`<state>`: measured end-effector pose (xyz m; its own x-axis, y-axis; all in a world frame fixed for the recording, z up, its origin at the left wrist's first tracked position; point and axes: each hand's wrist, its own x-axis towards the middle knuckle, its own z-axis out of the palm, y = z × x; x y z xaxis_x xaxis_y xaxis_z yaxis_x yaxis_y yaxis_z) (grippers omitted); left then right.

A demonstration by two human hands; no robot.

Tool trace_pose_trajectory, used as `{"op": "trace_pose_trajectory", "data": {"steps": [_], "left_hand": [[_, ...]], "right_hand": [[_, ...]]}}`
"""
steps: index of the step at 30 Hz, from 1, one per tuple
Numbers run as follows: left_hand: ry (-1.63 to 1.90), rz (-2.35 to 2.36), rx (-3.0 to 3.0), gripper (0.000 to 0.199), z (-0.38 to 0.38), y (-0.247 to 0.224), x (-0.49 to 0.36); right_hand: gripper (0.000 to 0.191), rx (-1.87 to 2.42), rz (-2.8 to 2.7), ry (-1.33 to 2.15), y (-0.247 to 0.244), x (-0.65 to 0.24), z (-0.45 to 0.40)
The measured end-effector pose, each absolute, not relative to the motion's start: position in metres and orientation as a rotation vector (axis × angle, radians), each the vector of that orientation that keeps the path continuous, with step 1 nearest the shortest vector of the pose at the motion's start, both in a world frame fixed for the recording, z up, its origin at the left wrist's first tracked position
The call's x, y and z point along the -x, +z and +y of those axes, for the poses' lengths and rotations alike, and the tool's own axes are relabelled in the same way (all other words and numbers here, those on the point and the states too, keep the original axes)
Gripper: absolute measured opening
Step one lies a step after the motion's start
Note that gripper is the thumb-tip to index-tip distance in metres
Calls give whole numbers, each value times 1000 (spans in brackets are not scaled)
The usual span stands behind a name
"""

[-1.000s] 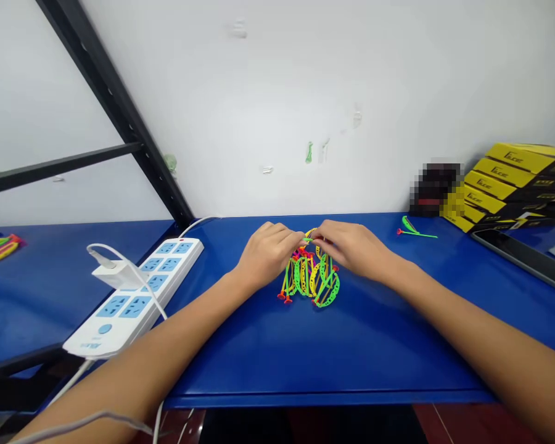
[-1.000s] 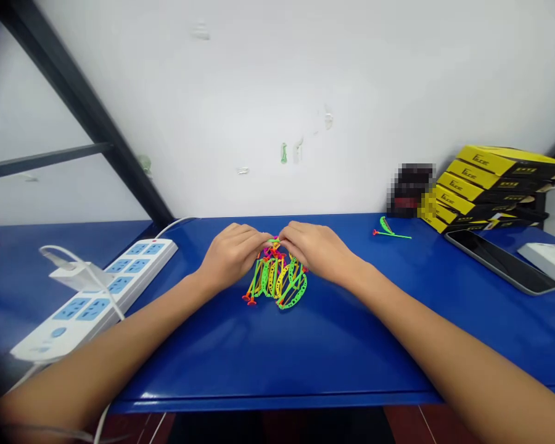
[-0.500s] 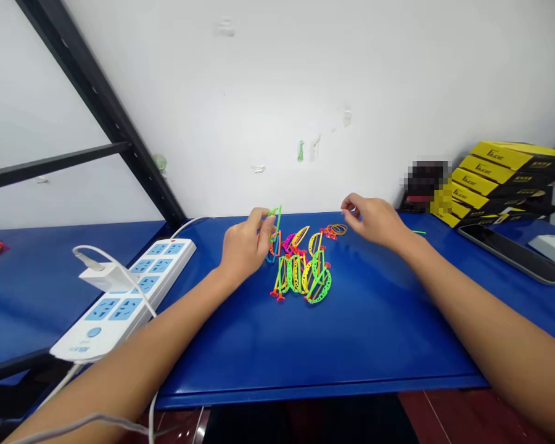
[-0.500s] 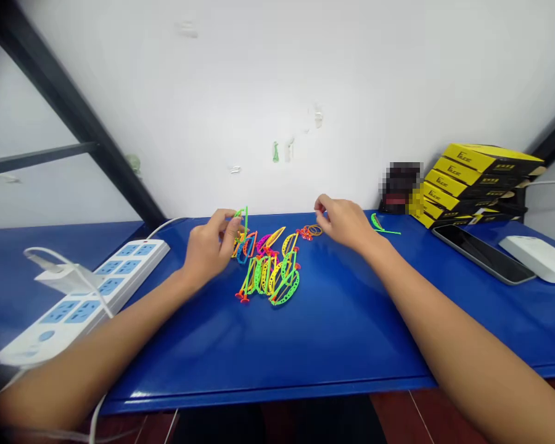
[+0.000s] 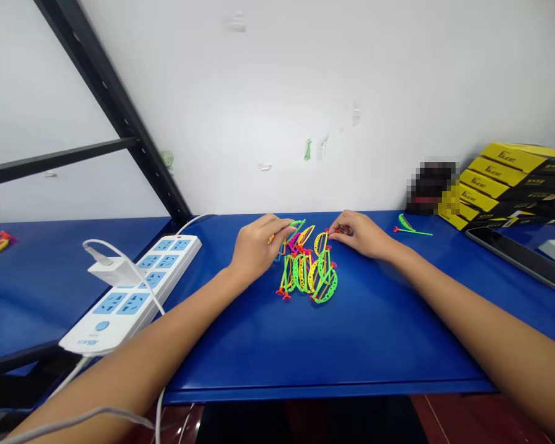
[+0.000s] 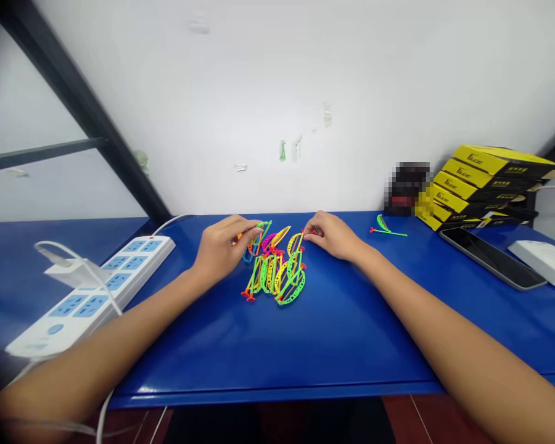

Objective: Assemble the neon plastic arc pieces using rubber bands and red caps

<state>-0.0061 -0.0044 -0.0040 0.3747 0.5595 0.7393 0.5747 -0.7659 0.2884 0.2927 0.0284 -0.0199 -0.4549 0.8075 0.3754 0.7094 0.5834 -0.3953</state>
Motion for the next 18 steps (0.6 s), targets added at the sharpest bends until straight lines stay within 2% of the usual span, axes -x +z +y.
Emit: {"op": "trace_pose_trajectory", "data": {"steps": [4, 8, 11, 14, 18], "left_hand": [[-1672, -1291, 2766, 23, -11, -5, -2], [-1926, -1474, 3011, 26, -19, -5, -10], [-1993, -1514, 3091, 26, -21, -5, -13], [-1977, -1593, 3107, 31, -20, -5, -12], [-1896, -1681, 3264, 36, -14, -4, -8]], "right_hand": [[24, 1095, -2122, 281, -5, -275, 11], [22, 941, -1992, 595, 9, -247, -15], [19, 878, -1957, 733, 12, -235, -27], [20, 860, -1968, 691, 11, -234, -28], [14, 795, -2092, 396, 13, -240, -26]]}}
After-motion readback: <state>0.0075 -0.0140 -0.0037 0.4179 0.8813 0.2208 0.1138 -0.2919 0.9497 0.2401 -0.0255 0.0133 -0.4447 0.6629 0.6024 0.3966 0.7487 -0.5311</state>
